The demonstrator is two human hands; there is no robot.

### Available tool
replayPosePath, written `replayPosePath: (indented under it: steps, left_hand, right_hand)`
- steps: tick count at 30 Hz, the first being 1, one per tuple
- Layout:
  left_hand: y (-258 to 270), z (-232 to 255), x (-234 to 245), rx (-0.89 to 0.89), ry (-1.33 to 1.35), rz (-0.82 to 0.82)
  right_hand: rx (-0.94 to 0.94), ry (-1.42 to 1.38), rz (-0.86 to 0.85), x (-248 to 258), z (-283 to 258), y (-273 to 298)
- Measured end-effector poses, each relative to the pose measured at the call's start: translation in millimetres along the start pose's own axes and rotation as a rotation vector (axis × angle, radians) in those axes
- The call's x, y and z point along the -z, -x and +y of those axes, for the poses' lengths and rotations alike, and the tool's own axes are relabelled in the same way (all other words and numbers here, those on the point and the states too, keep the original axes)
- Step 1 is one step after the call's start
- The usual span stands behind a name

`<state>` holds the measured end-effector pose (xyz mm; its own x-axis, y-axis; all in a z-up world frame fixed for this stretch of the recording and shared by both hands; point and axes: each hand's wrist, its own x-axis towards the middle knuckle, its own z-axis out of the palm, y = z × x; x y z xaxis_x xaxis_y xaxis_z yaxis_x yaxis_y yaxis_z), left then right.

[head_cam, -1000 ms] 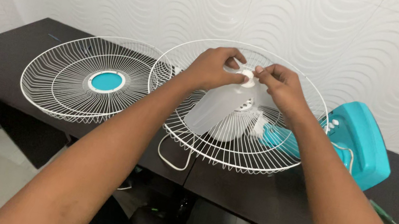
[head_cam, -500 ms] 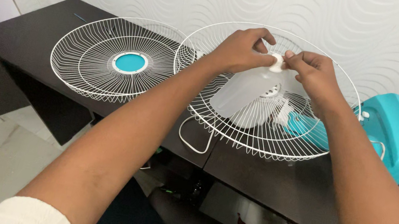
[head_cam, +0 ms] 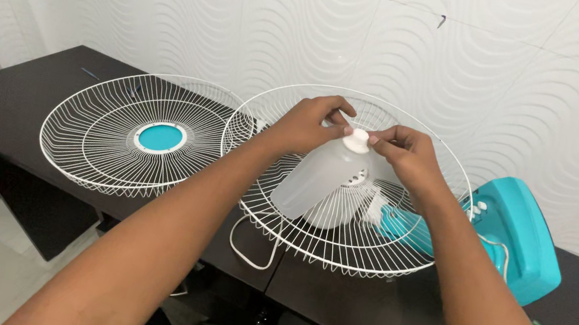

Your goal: The person disassembles a small table fan on a dark table. They remove the front grille, unscrew the blade nut, take off the fan blade, remove the rear grille, and then use a screwdriver to detach the motor housing from the fan neck. The parts are placed on the table.

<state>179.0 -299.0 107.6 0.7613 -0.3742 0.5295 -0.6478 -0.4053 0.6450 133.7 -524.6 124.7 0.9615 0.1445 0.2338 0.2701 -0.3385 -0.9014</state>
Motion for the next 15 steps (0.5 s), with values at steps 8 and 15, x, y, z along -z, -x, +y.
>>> replayPosePath:
  steps: [8,15]
  left_hand:
    - [2.1,13.7,1.4,0.130,0.009,0.006]
    - [3.7,18.5,4.3,0.060,-0.076,0.004]
  right_hand:
    - [0.021,-0.017,0.007,0.1,-6.8,3.8]
    - [-0.061,0.035,0.016,-2.6,-15.7,6.9]
